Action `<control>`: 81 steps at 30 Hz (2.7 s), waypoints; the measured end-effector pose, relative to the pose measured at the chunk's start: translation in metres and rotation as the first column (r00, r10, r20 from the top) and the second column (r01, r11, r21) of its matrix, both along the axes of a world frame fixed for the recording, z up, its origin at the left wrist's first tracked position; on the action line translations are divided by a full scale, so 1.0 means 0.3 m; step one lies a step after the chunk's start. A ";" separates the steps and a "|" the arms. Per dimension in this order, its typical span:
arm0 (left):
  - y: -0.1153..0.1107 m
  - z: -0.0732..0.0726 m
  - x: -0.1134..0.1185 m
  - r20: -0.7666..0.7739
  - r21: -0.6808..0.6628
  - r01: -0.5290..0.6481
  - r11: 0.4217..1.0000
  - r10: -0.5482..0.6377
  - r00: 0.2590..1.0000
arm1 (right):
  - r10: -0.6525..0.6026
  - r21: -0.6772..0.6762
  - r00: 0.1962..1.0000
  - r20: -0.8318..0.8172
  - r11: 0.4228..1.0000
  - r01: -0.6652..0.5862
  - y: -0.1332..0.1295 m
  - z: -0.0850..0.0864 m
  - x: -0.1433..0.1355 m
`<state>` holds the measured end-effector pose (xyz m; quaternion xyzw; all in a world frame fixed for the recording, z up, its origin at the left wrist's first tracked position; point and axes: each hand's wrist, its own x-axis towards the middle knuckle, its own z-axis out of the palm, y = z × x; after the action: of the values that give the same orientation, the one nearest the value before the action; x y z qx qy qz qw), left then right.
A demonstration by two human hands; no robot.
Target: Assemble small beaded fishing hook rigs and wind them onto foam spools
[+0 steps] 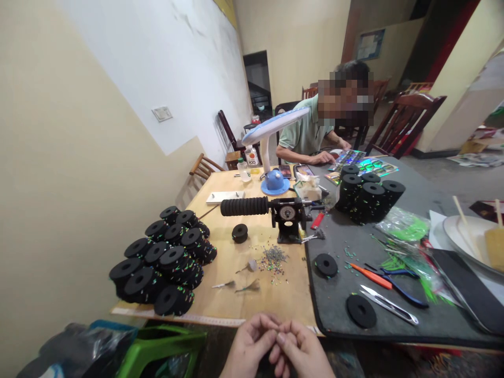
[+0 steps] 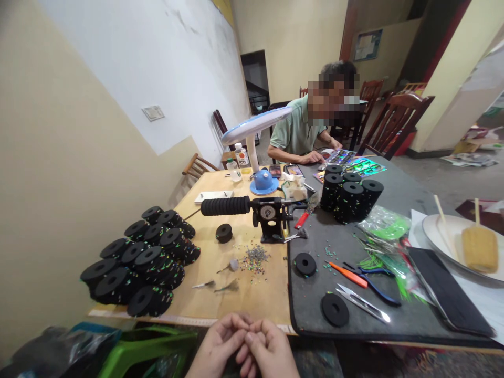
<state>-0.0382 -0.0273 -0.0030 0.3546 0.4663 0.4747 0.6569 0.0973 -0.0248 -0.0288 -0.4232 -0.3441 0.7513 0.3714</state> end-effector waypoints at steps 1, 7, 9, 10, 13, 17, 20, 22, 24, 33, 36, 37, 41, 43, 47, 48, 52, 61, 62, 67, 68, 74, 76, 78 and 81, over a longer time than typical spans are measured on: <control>0.002 0.008 -0.002 -0.022 0.021 0.012 1.000 -0.011 1.000 | 0.015 0.004 1.000 0.004 1.000 -0.015 0.001 0.000 0.002; 0.006 0.044 0.002 -0.147 0.051 0.013 0.999 -0.006 0.989 | 0.059 0.010 0.996 0.061 0.998 -0.060 0.002 0.013 0.011; 0.008 0.049 0.005 -0.194 0.079 0.029 0.996 -0.013 0.981 | 0.063 0.014 0.995 0.082 0.998 -0.064 0.003 0.022 0.015; 0.009 0.050 0.005 -0.213 0.097 0.032 0.995 -0.011 0.977 | 0.058 0.026 0.994 0.096 0.998 -0.061 0.003 0.027 0.018; 0.018 0.045 0.002 -0.228 0.113 0.022 0.993 0.005 0.974 | 0.012 0.107 0.986 0.164 0.994 -0.030 0.007 0.047 0.031; 0.040 0.046 -0.008 -0.121 0.029 0.060 0.998 -0.056 0.991 | -0.031 0.223 0.973 0.228 0.974 -0.021 0.016 0.079 0.042; 0.051 0.062 -0.019 -0.087 0.045 0.037 0.998 -0.033 0.996 | -0.017 0.235 0.973 0.230 0.971 -0.039 0.020 0.096 0.040; 0.049 0.073 -0.027 -0.101 0.076 0.011 0.997 -0.003 0.995 | -0.013 0.225 0.973 0.232 0.974 -0.041 0.020 0.101 0.035; 0.040 0.079 -0.035 -0.117 0.101 0.001 0.995 0.011 0.993 | -0.007 0.211 0.973 0.230 0.977 -0.043 0.018 0.098 0.031; 0.017 0.075 -0.033 -0.192 0.159 0.147 0.976 -0.115 0.975 | 0.075 0.142 0.990 0.123 0.985 -0.093 0.013 0.060 0.020; 0.016 0.070 -0.026 -0.154 0.092 0.116 0.989 -0.101 0.983 | 0.066 0.133 0.993 0.093 0.988 -0.078 0.010 0.056 0.018; 0.016 0.065 -0.024 -0.136 0.066 0.105 0.992 -0.095 0.986 | 0.061 0.130 0.995 0.083 0.989 -0.072 0.009 0.055 0.017; 0.016 0.037 -0.021 -0.084 -0.039 0.057 0.998 -0.060 0.995 | 0.043 0.116 0.995 0.084 0.992 -0.053 0.004 0.052 0.013; 0.017 0.027 -0.022 -0.058 -0.088 0.054 0.995 -0.059 0.997 | 0.039 0.117 0.995 0.092 0.992 -0.049 0.004 0.053 0.009; 0.018 0.033 -0.022 -0.013 -0.121 0.047 0.992 -0.049 0.999 | 0.025 0.103 0.997 0.074 0.994 -0.033 0.005 0.054 -0.002; 0.018 0.038 -0.022 -0.008 -0.121 0.048 0.991 -0.049 0.999 | 0.023 0.099 0.997 0.071 0.995 -0.030 0.004 0.053 -0.005; 0.019 0.042 -0.021 -0.009 -0.122 0.059 0.991 -0.060 0.998 | 0.031 0.086 0.997 0.070 0.996 -0.037 -0.001 0.036 -0.014; 0.017 0.037 -0.056 -0.084 0.119 0.146 0.982 -0.137 0.987 | -0.087 0.200 0.979 0.184 0.978 0.049 0.001 0.035 0.010; 0.017 0.047 -0.063 -0.120 0.158 0.182 0.970 -0.165 0.979 | -0.112 0.222 0.973 0.204 0.973 0.066 0.002 0.033 0.013; 0.015 0.073 -0.089 -0.357 0.255 0.314 0.915 -0.213 0.909 | -0.199 0.299 0.934 0.297 0.948 0.107 0.002 0.012 0.017; 0.014 0.071 -0.090 -0.386 0.258 0.333 0.907 -0.219 0.896 | -0.202 0.309 0.928 0.313 0.946 0.101 0.001 0.010 0.017; 0.009 0.049 -0.058 -0.264 0.150 0.370 0.917 -0.323 0.909 | -0.229 0.434 0.854 0.467 0.901 0.004 -0.011 0.004 0.025; 0.011 0.054 -0.043 -0.276 0.160 0.383 0.910 -0.331 0.902 | -0.249 0.477 0.821 0.514 0.878 -0.032 -0.014 0.002 0.032; 0.013 0.066 -0.031 -0.275 0.163 0.389 0.907 -0.337 0.901 | -0.253 0.509 0.782 0.570 0.855 -0.095 -0.016 0.005 0.040; 0.015 0.089 -0.020 -0.227 0.131 0.374 0.918 -0.340 0.913 | -0.221 0.519 0.728 0.649 0.828 -0.212 -0.015 0.029 0.050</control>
<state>-0.0443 -0.0230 0.0238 0.5350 0.4142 0.3467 0.6496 0.1122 -0.0293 -0.0203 -0.5425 -0.6597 0.4048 0.3265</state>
